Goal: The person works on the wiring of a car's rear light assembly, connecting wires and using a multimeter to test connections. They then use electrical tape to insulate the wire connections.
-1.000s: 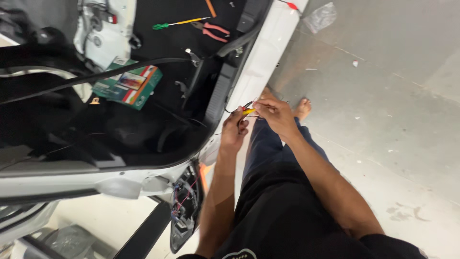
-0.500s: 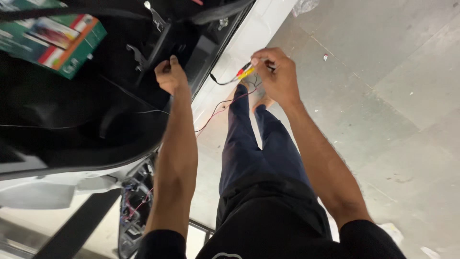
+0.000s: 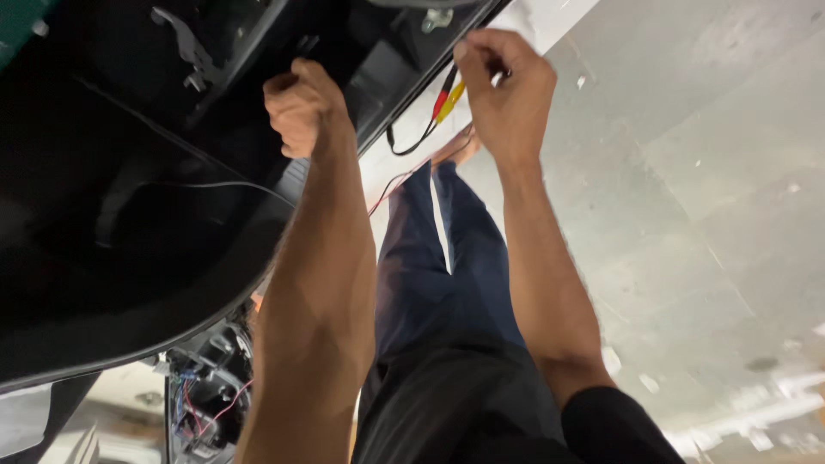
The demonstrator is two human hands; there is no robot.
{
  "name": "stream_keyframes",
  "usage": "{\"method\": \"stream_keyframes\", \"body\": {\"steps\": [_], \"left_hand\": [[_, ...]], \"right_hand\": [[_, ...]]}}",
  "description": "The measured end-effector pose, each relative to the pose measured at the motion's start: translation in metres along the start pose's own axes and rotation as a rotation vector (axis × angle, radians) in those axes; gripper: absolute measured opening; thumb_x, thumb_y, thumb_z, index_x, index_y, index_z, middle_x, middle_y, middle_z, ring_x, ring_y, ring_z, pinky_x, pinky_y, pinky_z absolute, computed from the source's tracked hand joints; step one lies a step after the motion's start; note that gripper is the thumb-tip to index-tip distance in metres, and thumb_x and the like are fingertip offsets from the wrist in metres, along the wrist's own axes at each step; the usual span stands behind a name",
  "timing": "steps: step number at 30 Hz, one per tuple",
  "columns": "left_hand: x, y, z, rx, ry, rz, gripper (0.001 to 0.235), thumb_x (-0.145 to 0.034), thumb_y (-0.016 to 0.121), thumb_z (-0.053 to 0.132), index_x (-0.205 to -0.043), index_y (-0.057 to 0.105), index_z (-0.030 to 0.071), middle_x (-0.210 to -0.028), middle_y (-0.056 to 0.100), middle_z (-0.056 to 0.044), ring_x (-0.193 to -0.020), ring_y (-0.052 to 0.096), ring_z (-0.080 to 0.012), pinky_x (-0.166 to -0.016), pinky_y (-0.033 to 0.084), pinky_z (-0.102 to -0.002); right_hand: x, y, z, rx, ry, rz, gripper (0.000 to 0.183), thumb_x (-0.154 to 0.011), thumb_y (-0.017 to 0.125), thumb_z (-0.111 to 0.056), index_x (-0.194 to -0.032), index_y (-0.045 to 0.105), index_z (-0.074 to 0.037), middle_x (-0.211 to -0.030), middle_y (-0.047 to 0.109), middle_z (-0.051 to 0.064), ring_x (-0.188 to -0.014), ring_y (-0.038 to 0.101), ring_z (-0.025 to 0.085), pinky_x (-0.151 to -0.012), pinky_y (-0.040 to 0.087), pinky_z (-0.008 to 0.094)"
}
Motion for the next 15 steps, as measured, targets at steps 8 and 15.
{"method": "stream_keyframes", "body": {"steps": [8, 15], "left_hand": [[-0.005, 0.005, 0.0, 0.005, -0.015, -0.019, 0.025, -0.08, 0.06, 0.04, -0.085, 0.077, 0.021, -0.064, 0.073, 0.005, -0.056, 0.067, -0.014, -0.073, 0.044, -0.038], [-0.006, 0.015, -0.007, -0.023, -0.031, -0.088, 0.025, -0.082, 0.061, 0.04, -0.081, 0.076, 0.02, -0.064, 0.073, 0.005, -0.057, 0.066, -0.0149, -0.074, 0.043, -0.037]], "right_hand": [[-0.007, 0.019, 0.005, 0.137, -0.018, 0.006, 0.019, -0.097, 0.082, -0.009, -0.111, 0.077, 0.003, -0.09, 0.079, 0.008, -0.078, 0.071, 0.01, -0.071, 0.055, 0.025], [-0.007, 0.017, 0.019, 0.17, 0.089, 0.001, 0.021, -0.093, 0.085, -0.011, -0.107, 0.077, 0.003, -0.074, 0.074, 0.007, -0.063, 0.06, 0.006, -0.058, 0.047, 0.021]]}}
Point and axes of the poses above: each hand's wrist, its own x-axis away from the middle knuckle, its own y-axis out of the palm, z = x × y, the point moved 10 cm from there along -x, towards the middle knuckle
